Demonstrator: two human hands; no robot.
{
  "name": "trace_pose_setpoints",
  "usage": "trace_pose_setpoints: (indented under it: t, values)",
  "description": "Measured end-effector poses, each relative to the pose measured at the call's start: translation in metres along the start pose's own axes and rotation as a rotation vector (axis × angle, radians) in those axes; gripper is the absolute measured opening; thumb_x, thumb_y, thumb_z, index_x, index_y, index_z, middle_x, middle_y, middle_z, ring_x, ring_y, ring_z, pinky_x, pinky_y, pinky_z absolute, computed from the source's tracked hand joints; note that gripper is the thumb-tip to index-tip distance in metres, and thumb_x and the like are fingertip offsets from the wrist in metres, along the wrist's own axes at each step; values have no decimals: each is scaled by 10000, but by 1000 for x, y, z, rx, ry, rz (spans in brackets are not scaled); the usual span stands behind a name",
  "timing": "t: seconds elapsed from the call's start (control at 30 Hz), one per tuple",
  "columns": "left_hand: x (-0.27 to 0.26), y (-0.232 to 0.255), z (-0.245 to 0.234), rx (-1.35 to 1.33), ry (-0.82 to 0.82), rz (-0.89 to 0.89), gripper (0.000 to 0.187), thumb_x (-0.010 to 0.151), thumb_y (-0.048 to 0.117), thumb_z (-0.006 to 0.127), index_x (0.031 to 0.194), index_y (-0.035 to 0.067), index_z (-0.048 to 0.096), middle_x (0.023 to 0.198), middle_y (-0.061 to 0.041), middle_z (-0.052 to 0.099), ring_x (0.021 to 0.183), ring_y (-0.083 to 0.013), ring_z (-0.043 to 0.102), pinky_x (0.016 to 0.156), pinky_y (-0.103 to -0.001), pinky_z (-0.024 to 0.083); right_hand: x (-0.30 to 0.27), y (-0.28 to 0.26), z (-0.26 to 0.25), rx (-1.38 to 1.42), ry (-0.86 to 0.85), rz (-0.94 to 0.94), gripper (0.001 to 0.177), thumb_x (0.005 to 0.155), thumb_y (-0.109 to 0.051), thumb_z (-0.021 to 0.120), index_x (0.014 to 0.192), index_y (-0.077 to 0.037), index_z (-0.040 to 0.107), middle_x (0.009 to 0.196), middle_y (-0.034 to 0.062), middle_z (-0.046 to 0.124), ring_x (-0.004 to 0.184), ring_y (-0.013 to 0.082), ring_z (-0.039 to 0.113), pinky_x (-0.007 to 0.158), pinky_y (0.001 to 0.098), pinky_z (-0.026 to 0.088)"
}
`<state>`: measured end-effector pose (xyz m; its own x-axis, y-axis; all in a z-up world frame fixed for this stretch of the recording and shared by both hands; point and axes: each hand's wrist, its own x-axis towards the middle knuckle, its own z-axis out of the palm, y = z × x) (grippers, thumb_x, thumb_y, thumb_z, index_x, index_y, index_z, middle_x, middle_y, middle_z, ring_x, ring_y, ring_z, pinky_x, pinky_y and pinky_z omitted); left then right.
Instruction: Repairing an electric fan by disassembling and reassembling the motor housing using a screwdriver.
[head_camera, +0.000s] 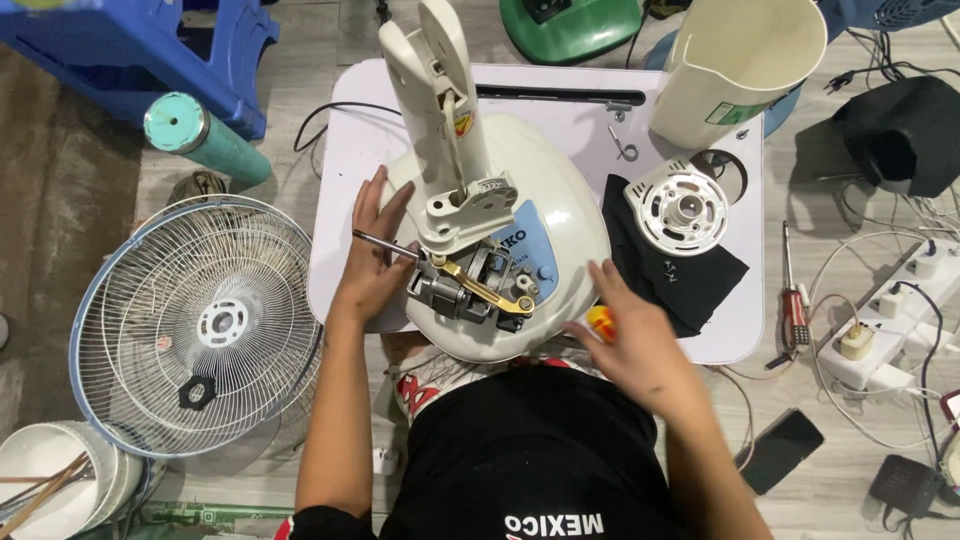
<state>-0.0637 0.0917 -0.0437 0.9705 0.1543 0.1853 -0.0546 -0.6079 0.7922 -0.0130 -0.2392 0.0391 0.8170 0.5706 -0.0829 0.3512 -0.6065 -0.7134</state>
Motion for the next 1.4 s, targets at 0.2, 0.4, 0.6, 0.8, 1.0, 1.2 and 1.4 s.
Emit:
trace_pose_setpoints:
  t: [0.2, 0.4, 0.6, 0.8, 1.0, 1.2, 1.4]
  values:
    - [-9, -5, 15, -91, 224, -162, 626, 940, 198, 584, 1553, 169, 457, 1660, -192, 285, 1503, -437, 330, 1256, -546, 285, 5, -5, 40, -117, -106, 160, 958, 734, -110, 842, 1545, 70, 366, 1479, 542, 290, 1116, 702, 536, 885, 729, 508]
    - [-14, -19, 15, -73, 312, -82, 661, 973, 358, 607, 1576, 144, 441, 1649, -226, 303, 1503, -452, 325, 1251, -543, 283, 17, 13, 61, -268, -87, 90, 1033, 753, -153, 845, 1606, -17, 280, 1585, 449, 197, 1047, 625, 622, 812, 650, 589]
    - [-14, -33, 21, 19, 377, -73, 648, 1052, 436, 518, 1618, 147, 392, 1714, -181, 149, 1572, -429, 154, 1289, -547, 194, 48, 0, 57, -291, -116, 38, 1036, 763, -114, 851, 1614, -10, 269, 1597, 441, 171, 1067, 626, 615, 792, 652, 584]
    - [-13, -45, 27, 45, 426, -69, 554, 1088, 250, 466, 1631, 173, 391, 1726, -151, 102, 1589, -388, 121, 1298, -528, 169, 75, -20, 50, -337, -143, 35, 1011, 735, 16, 809, 1599, 25, 285, 1607, 395, 239, 980, 627, 653, 733, 659, 577]
    - [-16, -32, 26, 124, 423, -67, 603, 1069, 228, 517, 1645, 148, 354, 1721, -164, 46, 1588, -422, 35, 1307, -560, 145, 100, -20, 51, -401, -87, -10, 890, 761, 141, 692, 1578, 33, 356, 1580, 342, 369, 969, 564, 694, 735, 608, 598]
    - [-14, -29, 27, 179, 416, -72, 655, 1007, 189, 569, 1627, 90, 380, 1708, -239, 54, 1561, -503, 32, 1273, -609, 138, 113, 18, 54, -371, 17, 5, 836, 739, -34, 812, 1515, -19, 502, 1497, 200, 556, 1032, 522, 686, 765, 646, 589]
    - [-13, 2, 14, 142, 413, -150, 647, 982, 199, 619, 1587, 66, 431, 1696, -264, 111, 1547, -513, 124, 1237, -614, 240, 69, -8, -5, 65, 367, -357, 326, 899, -150, 851, 1205, -115, 743, 925, 18, 771, 888, 252, 758, 845, 330, 560]
